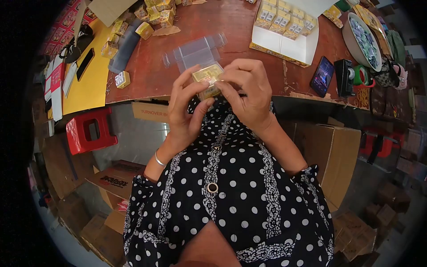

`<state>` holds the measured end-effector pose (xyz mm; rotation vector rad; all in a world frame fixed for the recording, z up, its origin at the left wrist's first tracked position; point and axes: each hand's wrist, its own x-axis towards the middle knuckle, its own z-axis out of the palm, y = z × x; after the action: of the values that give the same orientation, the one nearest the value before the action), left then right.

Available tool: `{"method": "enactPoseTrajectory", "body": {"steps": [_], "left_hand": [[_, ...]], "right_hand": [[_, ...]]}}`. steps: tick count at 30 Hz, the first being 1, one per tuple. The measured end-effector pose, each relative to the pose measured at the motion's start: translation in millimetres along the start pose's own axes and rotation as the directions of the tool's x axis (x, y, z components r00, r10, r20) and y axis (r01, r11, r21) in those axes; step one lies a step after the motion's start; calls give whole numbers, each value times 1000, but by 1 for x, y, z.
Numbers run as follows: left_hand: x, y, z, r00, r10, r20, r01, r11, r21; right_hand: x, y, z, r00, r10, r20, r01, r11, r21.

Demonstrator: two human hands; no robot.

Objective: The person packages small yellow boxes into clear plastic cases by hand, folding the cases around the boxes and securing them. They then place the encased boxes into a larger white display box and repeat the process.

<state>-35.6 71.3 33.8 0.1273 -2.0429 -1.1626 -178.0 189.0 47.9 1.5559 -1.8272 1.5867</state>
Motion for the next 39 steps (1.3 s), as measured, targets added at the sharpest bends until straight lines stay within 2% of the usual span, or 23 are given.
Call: {"method": "enactPoseTrajectory", "body": {"steps": [1,4,7,10,11,12,13,14,15,16,18,19,21,22,25,26,27,29,30,32,34,36,39], "left_hand": [[-1,0,1,1000,0,0,0,1000,2],[-4,-1,4,996,-86,-1,85,987,-138],[-3,2,2,975,-219,26,220,958,-185],[-2,-10,2,991,-134,-2,134,986,-102],[-1,-10,4,985,-173,-16,166,964,-209],[-4,-9,6,973,-231,-1,219,921,-322],[-3,-6,5,981,-192,-19,177,934,-311],[-2,-3,3,972,-234,-22,205,889,-409],[4,-3,2,962,-271,-20,225,835,-502],[6,-3,2,968,-248,-32,201,847,-492],[4,-4,6,934,-335,-123,189,757,-626],[3,-9,0,936,-333,-115,191,755,-628],[4,-20,-20,952,-306,-5,304,947,-108],[14,-2,-25,918,-393,61,392,868,-306],[24,-6,-42,923,-290,253,292,956,31],[24,-6,-45,918,-251,307,229,968,105],[25,-4,-47,890,-318,326,329,944,25],[26,7,-52,853,-393,344,452,885,-109],[28,9,-54,851,-402,339,475,864,-167],[24,4,-55,860,-370,352,445,880,-163],[19,-3,-52,859,-352,371,464,842,-276],[17,-12,-55,845,-358,397,503,784,-363],[7,-24,-49,829,-358,429,545,684,-484]], "right_hand": [[2,7,-2,1000,0,-1,0,1000,2],[4,20,-6,970,-179,167,178,984,18],[6,25,-5,948,38,315,-100,978,185],[5,30,-2,907,99,409,-226,935,275],[0,35,0,885,132,447,-305,889,341],[-7,33,3,801,311,512,-547,729,412],[-3,24,3,766,383,516,-634,585,506],[1,16,4,715,448,537,-698,412,586],[0,20,6,738,434,517,-675,480,561],[6,25,5,755,411,510,-655,493,573],[7,31,-2,726,351,592,-614,719,326],[12,29,-8,728,357,586,-614,719,325],[35,21,-21,721,242,649,-334,942,20],[43,19,-22,750,122,650,-165,986,6],[58,13,-21,708,-122,696,175,984,-6],[62,11,-25,698,-75,712,131,991,-24],[67,7,-27,689,-36,724,95,995,-41],[78,7,-35,690,8,724,-101,991,86],[79,11,-39,680,20,733,-121,989,86],[82,20,-46,612,142,778,-361,925,115],[84,32,-45,573,163,803,-410,906,108],[86,37,-41,493,286,822,-637,762,117],[85,48,-32,474,326,818,-723,675,149]]}}
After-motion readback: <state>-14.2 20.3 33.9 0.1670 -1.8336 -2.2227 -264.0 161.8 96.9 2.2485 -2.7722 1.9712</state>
